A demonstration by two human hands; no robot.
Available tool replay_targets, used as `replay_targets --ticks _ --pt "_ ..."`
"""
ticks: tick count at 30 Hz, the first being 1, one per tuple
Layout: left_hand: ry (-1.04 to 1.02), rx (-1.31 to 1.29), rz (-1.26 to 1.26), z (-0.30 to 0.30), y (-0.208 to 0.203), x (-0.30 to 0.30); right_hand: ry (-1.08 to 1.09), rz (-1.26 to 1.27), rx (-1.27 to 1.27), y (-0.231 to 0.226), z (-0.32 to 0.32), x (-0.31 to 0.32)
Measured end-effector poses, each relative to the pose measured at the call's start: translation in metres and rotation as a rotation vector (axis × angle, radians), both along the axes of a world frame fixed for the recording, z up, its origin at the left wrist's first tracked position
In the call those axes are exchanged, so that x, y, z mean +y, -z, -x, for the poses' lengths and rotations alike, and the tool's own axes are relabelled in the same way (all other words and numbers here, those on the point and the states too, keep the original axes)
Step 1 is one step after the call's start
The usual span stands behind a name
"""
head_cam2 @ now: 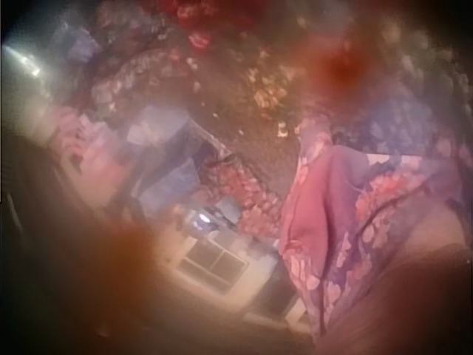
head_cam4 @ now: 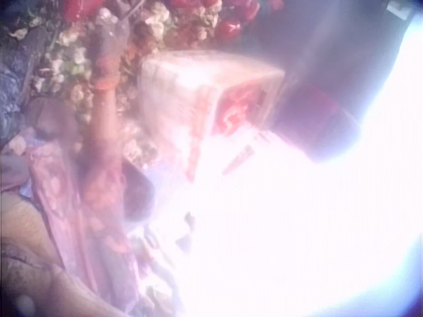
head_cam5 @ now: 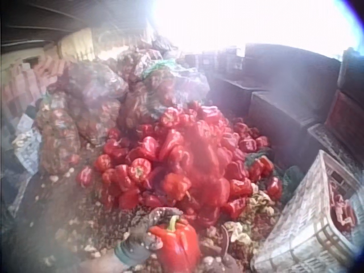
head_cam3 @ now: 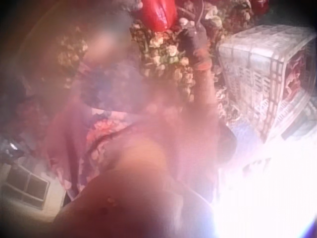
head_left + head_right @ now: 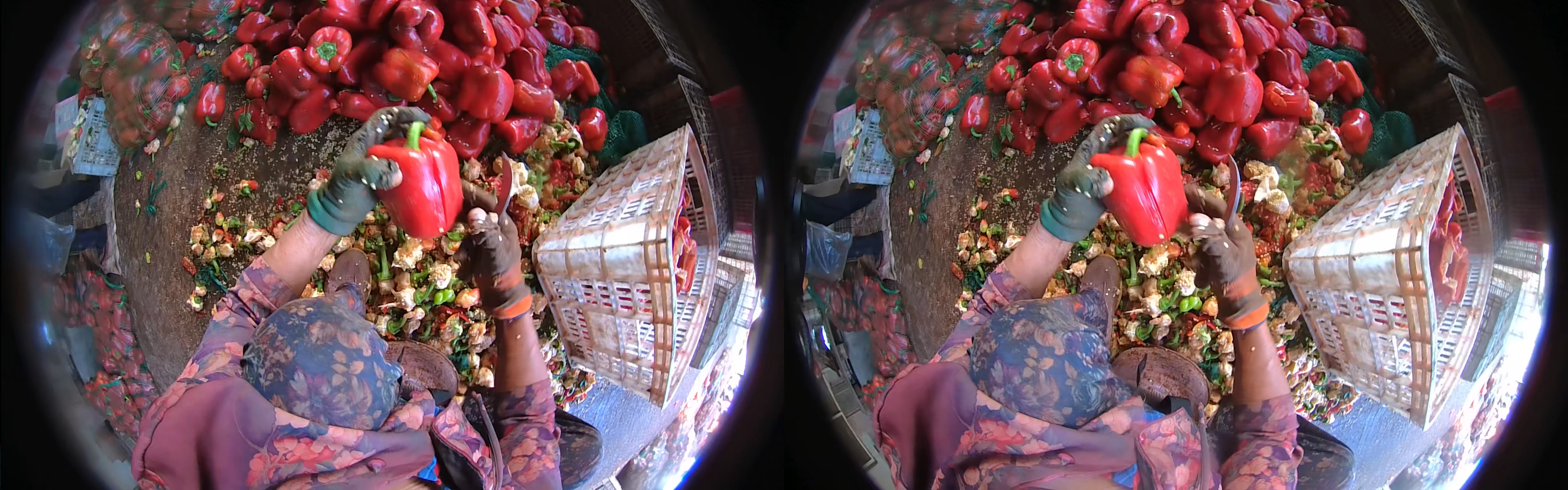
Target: The person is using a curved knife to remove the cores and stems from red bell peppers, placing the processed peppers into a plastic crate.
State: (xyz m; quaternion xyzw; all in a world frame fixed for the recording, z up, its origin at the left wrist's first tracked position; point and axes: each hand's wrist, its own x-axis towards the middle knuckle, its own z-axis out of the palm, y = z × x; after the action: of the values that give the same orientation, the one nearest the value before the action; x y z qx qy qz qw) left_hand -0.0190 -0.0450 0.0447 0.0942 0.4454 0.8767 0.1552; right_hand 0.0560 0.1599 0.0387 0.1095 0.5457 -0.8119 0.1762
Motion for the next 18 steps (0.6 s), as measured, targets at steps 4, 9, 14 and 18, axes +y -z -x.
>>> replay_targets --ticks 4,9,14,18 --pt "0.163 -0.023 0.088 -0.008 0.008 0.013 -0.03 0.113 0.04 -0.002 0.008 -0.005" --pt "-0.179 0.245 0.588 -0.036 0.017 0.033 0.028 -0.294 0.388 0.013 0.014 0.001" --pt "0.055 -0.204 0.298 -0.037 0.004 0.035 0.014 -0.172 0.266 0.001 0.011 0.008" --pt "0.129 -0.379 -0.162 -0.031 0.017 0.033 0.131 0.36 -0.115 -0.011 -0.001 0.005"
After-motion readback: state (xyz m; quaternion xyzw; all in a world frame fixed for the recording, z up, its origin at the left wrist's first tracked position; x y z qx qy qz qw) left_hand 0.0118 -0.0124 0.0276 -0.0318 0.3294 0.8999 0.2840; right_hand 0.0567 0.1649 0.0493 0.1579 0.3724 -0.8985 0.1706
